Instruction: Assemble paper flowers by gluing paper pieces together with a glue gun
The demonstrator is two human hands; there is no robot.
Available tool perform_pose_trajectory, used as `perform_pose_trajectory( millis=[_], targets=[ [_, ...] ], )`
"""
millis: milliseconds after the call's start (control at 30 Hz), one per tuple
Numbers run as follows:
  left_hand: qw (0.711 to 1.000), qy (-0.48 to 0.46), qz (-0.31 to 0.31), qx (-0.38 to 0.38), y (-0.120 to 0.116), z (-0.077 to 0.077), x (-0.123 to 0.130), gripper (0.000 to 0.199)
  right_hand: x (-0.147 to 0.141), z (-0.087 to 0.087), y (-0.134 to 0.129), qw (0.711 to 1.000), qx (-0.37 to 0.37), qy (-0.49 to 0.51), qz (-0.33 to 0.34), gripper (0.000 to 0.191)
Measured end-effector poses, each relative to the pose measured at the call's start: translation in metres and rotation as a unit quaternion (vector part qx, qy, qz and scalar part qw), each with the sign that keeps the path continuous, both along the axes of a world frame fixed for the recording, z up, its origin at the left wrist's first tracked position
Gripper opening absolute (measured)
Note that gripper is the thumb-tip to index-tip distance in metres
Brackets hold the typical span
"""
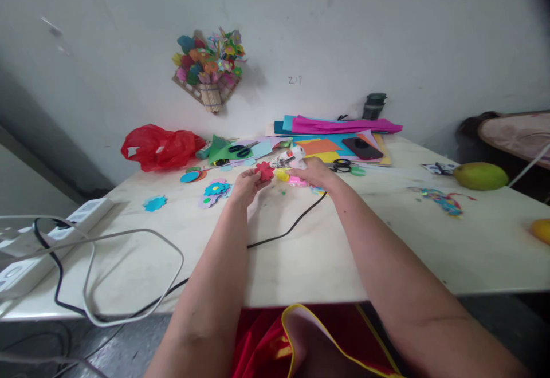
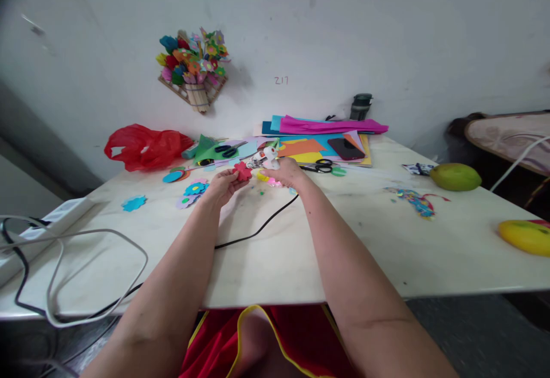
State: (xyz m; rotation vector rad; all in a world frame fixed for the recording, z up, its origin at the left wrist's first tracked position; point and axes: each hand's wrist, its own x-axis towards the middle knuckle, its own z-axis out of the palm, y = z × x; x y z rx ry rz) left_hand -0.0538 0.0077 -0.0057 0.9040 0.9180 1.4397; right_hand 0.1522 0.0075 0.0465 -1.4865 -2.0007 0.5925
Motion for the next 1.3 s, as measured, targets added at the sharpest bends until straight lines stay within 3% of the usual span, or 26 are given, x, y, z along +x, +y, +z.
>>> perform_pose_trajectory(
  millis=[1300],
  targets=[
    [1.0, 0.005, -0.016, 0.004, -0.0014, 0.0026, 0.0018, 0.012, -0.003, -0.0007, 0.0017, 0.998, 0.047, -0.052, 0.003, 0.029]
  ],
)
